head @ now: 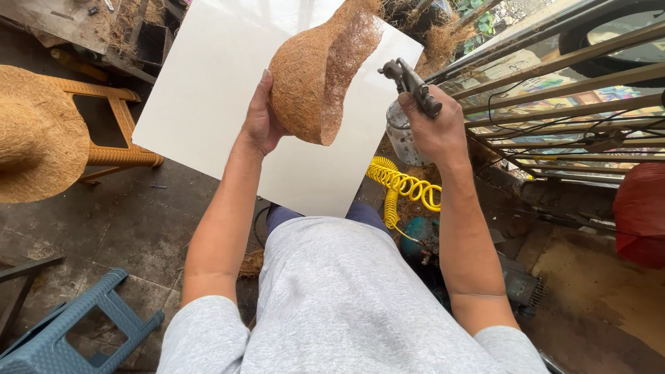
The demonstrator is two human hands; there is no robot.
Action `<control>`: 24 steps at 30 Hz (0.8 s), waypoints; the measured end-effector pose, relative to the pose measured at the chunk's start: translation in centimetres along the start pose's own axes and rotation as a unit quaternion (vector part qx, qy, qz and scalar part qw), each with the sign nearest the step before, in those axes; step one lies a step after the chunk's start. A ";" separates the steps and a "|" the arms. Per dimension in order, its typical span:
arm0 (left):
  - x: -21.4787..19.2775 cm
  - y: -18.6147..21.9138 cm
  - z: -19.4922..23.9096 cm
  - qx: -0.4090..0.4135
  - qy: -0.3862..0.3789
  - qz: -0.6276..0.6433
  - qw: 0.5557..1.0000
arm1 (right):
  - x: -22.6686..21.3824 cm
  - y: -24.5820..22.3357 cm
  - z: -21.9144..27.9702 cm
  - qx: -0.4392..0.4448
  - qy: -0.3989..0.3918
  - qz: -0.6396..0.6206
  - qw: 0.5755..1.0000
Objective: The person uses a spray gun to apply a coating to a coconut-fiber hat. They rotate the hat to cover multiple sides, pause to adjust the spray gun, and continue spraying until the entire surface appears coated.
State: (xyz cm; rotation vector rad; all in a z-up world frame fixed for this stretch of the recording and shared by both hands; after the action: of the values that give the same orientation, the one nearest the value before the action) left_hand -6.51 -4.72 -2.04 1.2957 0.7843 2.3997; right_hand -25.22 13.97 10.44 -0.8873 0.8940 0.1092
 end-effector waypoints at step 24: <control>-3.8 -12.5 -3.6 0.064 -0.165 0.292 0.940 | 7.7 5.1 -0.1 -0.017 0.115 -0.326 0.938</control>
State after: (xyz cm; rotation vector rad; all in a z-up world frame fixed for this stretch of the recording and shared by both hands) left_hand -7.38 2.33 -13.61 2.1668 0.5096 2.4548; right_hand -22.53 15.24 1.72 -1.2050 0.7724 -0.5652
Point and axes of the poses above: each hand's wrist, its own z-axis away from the middle knuckle, its own x-axis out of the palm, y = z × x, the point moved 8 cm from there along -z, towards the middle knuckle, and after that the axes turned 7 degrees about -y, right-handed, at the moved point
